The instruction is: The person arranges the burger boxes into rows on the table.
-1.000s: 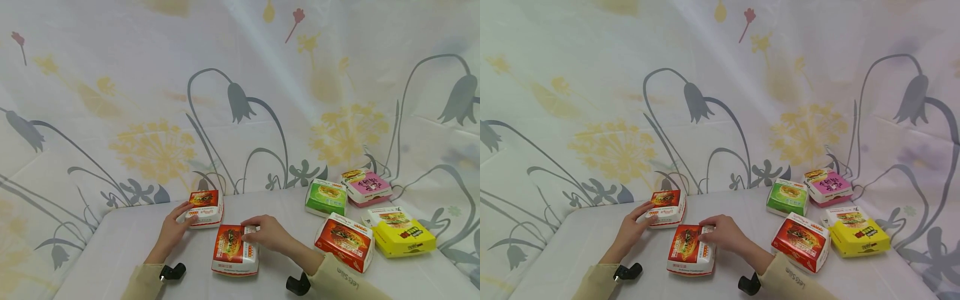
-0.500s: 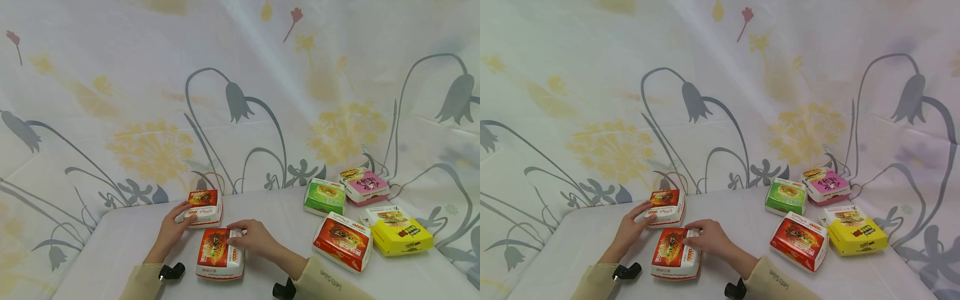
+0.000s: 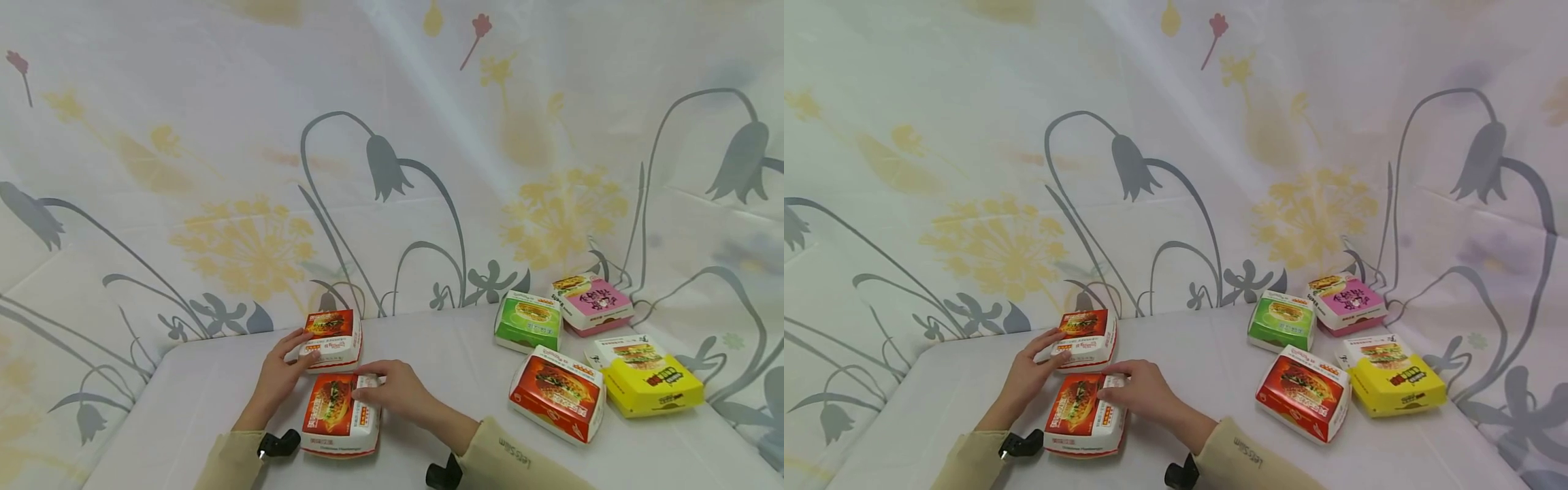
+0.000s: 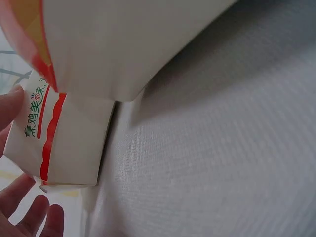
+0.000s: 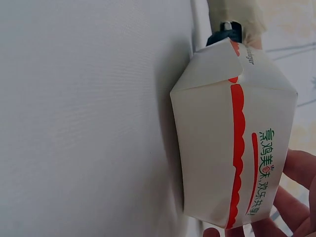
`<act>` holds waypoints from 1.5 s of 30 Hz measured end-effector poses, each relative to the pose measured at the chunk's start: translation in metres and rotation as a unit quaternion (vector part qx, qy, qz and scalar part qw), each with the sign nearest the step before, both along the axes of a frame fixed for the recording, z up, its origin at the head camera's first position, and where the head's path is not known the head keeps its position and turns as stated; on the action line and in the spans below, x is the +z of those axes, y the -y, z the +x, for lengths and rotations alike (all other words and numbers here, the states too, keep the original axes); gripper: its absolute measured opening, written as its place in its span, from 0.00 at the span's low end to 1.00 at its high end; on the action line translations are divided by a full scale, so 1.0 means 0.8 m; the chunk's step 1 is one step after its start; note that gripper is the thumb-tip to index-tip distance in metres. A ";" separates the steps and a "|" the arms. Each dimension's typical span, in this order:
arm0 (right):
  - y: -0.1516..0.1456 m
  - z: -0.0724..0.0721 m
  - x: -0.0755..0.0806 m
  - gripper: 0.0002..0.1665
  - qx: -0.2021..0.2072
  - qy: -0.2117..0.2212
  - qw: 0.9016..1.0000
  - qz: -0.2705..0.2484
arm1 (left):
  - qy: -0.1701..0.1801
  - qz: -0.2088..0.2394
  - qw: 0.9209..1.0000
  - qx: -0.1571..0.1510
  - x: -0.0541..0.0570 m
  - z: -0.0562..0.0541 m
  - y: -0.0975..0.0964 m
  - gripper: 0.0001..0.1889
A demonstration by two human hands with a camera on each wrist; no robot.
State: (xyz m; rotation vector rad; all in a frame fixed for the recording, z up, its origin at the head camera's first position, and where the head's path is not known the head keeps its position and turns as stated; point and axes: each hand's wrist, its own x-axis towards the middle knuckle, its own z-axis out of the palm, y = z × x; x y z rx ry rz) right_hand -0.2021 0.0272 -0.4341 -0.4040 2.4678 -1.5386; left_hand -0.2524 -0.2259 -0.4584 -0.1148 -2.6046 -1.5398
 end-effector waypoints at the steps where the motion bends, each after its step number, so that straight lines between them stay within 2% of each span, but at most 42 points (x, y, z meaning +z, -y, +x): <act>1: 0.001 0.000 0.000 0.22 -0.001 0.001 1.000 0.001 | -0.003 -0.002 1.000 0.001 0.000 0.000 0.000 0.28; 7: 0.006 0.001 0.002 0.21 -0.008 0.008 1.000 0.001 | -0.024 -0.003 1.000 0.000 0.003 0.004 0.008 0.28; 15: 0.010 0.001 0.003 0.22 -0.008 -0.001 1.000 0.002 | -0.028 -0.021 0.999 0.004 0.018 0.038 0.024 0.28; 18: 0.011 0.002 0.002 0.22 -0.011 0.000 1.000 0.004 | -0.012 -0.013 1.000 0.014 0.023 0.053 0.028 0.27; 22: 0.012 0.003 0.002 0.22 -0.011 -0.001 1.000 0.004 | 0.029 -0.003 0.999 0.018 0.028 0.073 0.028 0.25; 28: 0.015 0.004 0.001 0.22 -0.013 -0.007 1.000 0.002 | 0.080 0.005 0.997 -0.012 0.024 0.097 0.024 0.25; 36: 0.019 0.005 -0.001 0.22 -0.024 -0.020 0.999 0.017 | 0.103 0.031 0.993 -0.051 0.014 0.106 0.015 0.28; 45: 0.017 0.010 -0.001 0.20 -0.015 -0.039 0.999 0.017 | 0.094 0.036 0.993 -0.066 0.014 0.105 0.016 0.26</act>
